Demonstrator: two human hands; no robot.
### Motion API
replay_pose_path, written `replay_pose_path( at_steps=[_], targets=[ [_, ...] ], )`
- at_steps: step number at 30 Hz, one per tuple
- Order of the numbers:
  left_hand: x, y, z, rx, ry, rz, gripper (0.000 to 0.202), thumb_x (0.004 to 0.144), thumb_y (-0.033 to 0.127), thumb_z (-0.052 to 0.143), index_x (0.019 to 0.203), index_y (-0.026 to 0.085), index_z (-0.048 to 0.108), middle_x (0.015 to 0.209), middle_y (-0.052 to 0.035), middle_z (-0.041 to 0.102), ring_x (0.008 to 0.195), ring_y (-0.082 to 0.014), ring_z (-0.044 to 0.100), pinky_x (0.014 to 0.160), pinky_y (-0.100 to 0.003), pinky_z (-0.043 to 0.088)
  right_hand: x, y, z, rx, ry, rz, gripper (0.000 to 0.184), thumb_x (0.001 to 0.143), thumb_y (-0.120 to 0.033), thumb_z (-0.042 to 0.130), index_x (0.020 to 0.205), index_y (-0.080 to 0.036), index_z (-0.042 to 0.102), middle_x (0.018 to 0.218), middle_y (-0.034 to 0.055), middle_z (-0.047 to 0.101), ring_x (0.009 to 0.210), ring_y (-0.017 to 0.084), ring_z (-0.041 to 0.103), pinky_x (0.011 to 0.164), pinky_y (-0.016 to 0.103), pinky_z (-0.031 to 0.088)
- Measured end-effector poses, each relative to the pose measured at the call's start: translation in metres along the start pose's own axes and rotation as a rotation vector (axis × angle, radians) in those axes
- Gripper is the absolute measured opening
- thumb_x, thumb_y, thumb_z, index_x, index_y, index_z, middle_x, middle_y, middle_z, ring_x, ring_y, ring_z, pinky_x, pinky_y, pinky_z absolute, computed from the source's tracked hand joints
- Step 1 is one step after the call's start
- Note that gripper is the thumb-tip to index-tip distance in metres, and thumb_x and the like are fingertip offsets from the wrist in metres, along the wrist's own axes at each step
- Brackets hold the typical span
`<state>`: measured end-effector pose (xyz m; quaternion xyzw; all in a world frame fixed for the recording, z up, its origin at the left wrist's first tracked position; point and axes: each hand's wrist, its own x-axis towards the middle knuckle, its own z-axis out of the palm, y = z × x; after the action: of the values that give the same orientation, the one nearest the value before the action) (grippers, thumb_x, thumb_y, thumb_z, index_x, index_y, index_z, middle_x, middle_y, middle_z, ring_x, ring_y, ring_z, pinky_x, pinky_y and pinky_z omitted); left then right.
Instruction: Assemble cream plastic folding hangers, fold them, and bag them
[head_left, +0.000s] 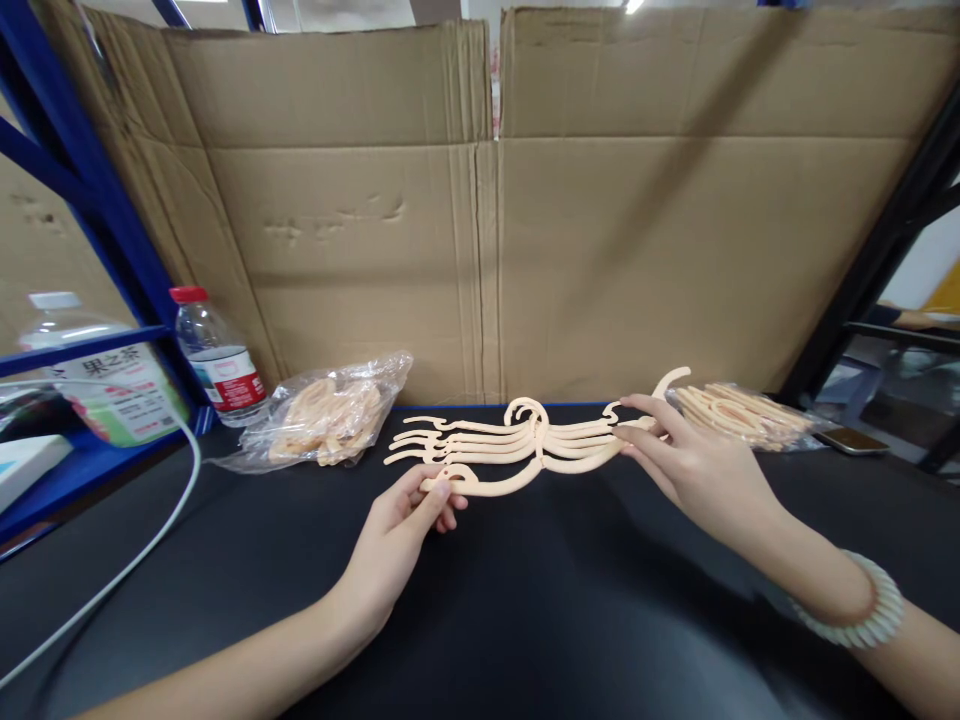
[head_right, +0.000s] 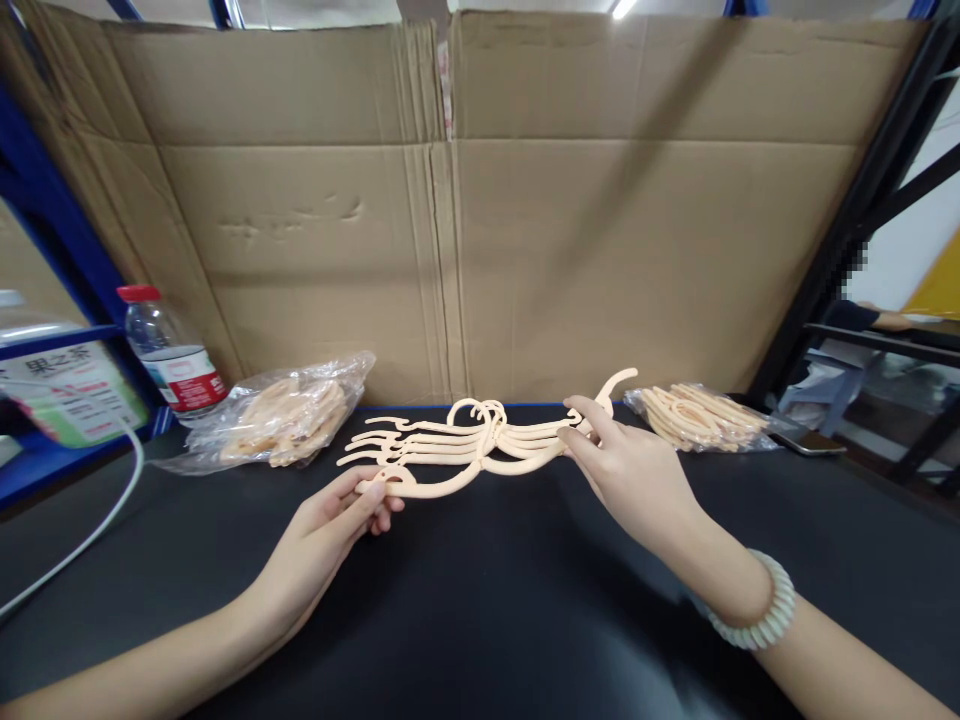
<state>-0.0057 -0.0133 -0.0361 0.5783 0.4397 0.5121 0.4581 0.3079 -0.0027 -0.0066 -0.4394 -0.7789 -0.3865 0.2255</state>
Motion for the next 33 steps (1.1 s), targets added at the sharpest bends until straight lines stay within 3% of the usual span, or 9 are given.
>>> replay_pose_path(
  at_steps=[9, 16, 19, 25, 28, 33],
  targets=[
    [0.000, 0.001, 0.001, -0.028, 0.041, -0.006, 0.026, 0.084, 0.041, 0.063, 0.090, 0.015, 0.063, 0.078, -0.0045, 0.066, 0.067, -0.0151, 0.053, 0.064, -0.028, 0.042, -0.003, 0.001, 0.009, 0.325, -0.093, 0.058, 0.023, 0.096, -0.020, 0.044, 0.096, -0.017, 0.066, 0.136, 0.0164, 0.047, 0.090, 0.025, 0.066, 0.073, 0.039, 0.057],
    [-0.002, 0.004, 0.003, -0.069, 0.064, -0.018, 0.026, 0.082, 0.041, 0.065, 0.087, 0.016, 0.061, 0.078, -0.0044, 0.067, 0.068, -0.0153, 0.055, 0.067, -0.028, 0.043, -0.003, 0.005, 0.014, 0.770, -0.074, 0.256, 0.014, 0.091, -0.025, 0.055, 0.104, -0.021, 0.057, 0.103, 0.0090, 0.066, 0.092, 0.025, 0.066, 0.080, 0.040, 0.056],
    [-0.001, 0.004, 0.002, -0.065, 0.055, -0.015, 0.026, 0.083, 0.042, 0.064, 0.088, 0.016, 0.061, 0.082, -0.0048, 0.068, 0.069, -0.0151, 0.056, 0.068, -0.028, 0.044, -0.003, 0.005, 0.015, 0.884, -0.114, 0.355, 0.027, 0.088, -0.028, 0.059, 0.114, -0.021, 0.057, 0.104, 0.0084, 0.067, 0.092, 0.025, 0.066, 0.083, 0.042, 0.055],
    [0.001, -0.002, -0.001, -0.115, 0.066, -0.040, 0.026, 0.085, 0.043, 0.063, 0.091, 0.018, 0.060, 0.068, 0.0009, 0.060, 0.070, -0.0147, 0.056, 0.070, -0.026, 0.044, 0.000, 0.005, 0.013, 1.272, -0.191, 0.495, 0.030, 0.081, -0.032, 0.069, 0.108, -0.019, 0.066, 0.104, 0.0084, 0.069, 0.091, 0.024, 0.067, 0.085, 0.040, 0.055],
    [0.001, -0.001, 0.000, -0.139, 0.065, -0.040, 0.028, 0.083, 0.042, 0.065, 0.096, 0.018, 0.058, 0.072, 0.0008, 0.062, 0.070, -0.0136, 0.057, 0.068, -0.026, 0.045, 0.003, 0.004, 0.011, 1.511, -0.263, 0.528, 0.036, 0.078, -0.034, 0.074, 0.109, -0.018, 0.066, 0.103, 0.0081, 0.069, 0.095, 0.023, 0.066, 0.087, 0.038, 0.055],
    [-0.003, 0.007, 0.008, -0.137, -0.065, -0.037, 0.037, 0.080, 0.042, 0.069, 0.104, 0.018, 0.053, 0.076, -0.0014, 0.067, 0.059, -0.0117, 0.055, 0.059, -0.025, 0.044, 0.005, -0.016, 0.009, 1.737, -0.476, 0.569, 0.037, 0.074, -0.035, 0.078, 0.104, -0.018, 0.064, 0.093, 0.0048, 0.067, 0.088, 0.019, 0.066, 0.080, 0.035, 0.056]
  ],
)
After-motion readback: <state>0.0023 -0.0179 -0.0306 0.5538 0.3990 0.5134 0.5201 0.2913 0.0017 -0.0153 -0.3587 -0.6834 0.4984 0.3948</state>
